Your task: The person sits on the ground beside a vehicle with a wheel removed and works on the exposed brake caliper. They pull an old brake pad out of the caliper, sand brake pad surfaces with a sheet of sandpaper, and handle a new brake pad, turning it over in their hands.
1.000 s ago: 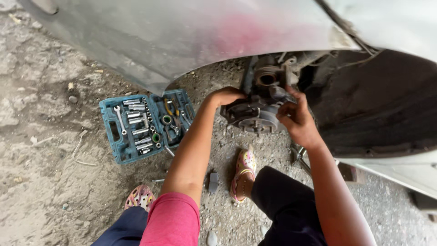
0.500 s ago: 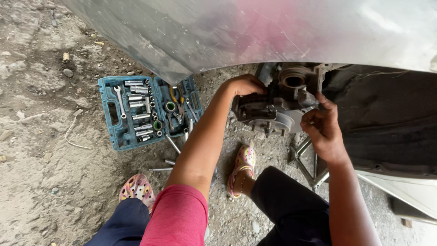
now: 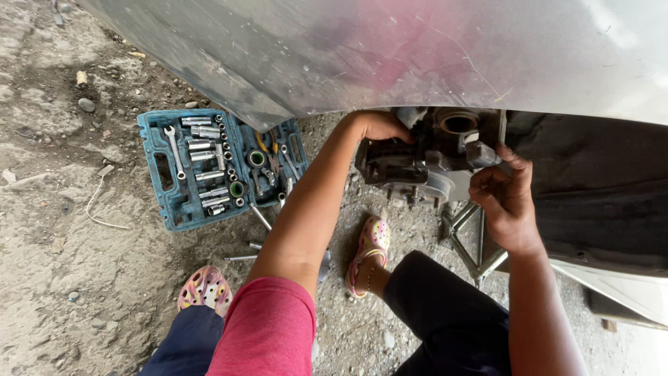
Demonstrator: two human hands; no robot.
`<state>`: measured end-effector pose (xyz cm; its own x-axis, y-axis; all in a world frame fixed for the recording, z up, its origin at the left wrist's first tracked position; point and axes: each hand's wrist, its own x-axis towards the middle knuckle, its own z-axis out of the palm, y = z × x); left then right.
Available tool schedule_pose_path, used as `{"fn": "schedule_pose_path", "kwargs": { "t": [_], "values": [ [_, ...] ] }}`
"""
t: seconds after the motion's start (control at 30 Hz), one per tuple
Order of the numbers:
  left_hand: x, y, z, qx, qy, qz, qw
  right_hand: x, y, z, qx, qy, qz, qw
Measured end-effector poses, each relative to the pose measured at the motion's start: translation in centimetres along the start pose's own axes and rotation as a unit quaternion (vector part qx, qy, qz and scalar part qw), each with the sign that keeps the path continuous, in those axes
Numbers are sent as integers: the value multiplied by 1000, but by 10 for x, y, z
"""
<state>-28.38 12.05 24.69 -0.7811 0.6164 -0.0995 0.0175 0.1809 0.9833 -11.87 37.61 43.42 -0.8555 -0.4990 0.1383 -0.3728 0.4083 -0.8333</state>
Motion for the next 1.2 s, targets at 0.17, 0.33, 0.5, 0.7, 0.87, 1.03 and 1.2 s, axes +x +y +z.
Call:
{"fn": "schedule_pose_path", "kwargs": {
  "t": [0.17, 0.33, 0.5, 0.7, 0.87, 1.03, 1.2],
  "values": [
    [-5, -3, -2, -31, -42, 20, 998, 0, 2, -2, 7, 0, 3, 1000],
    [-14, -5, -6, -35, -56, 43, 997, 1, 3, -2, 5, 2, 5, 1000],
    [-16, -9, -3, -18, -23, 26, 999, 4, 1, -1, 9, 6, 5, 1000],
    [-14, -20, 8, 57, 33, 44, 997, 5, 1, 0, 7, 11, 5, 1000],
    [-14, -24, 21, 37, 54, 47, 997, 3, 2, 2, 22, 11, -3, 1000],
    [-29, -22, 16, 1, 156, 19, 988, 3, -1, 11, 31, 35, 11, 999],
    [-6, -15, 16, 130, 142, 7, 981, 12, -3, 12, 39, 21, -15, 999]
  ]
}}
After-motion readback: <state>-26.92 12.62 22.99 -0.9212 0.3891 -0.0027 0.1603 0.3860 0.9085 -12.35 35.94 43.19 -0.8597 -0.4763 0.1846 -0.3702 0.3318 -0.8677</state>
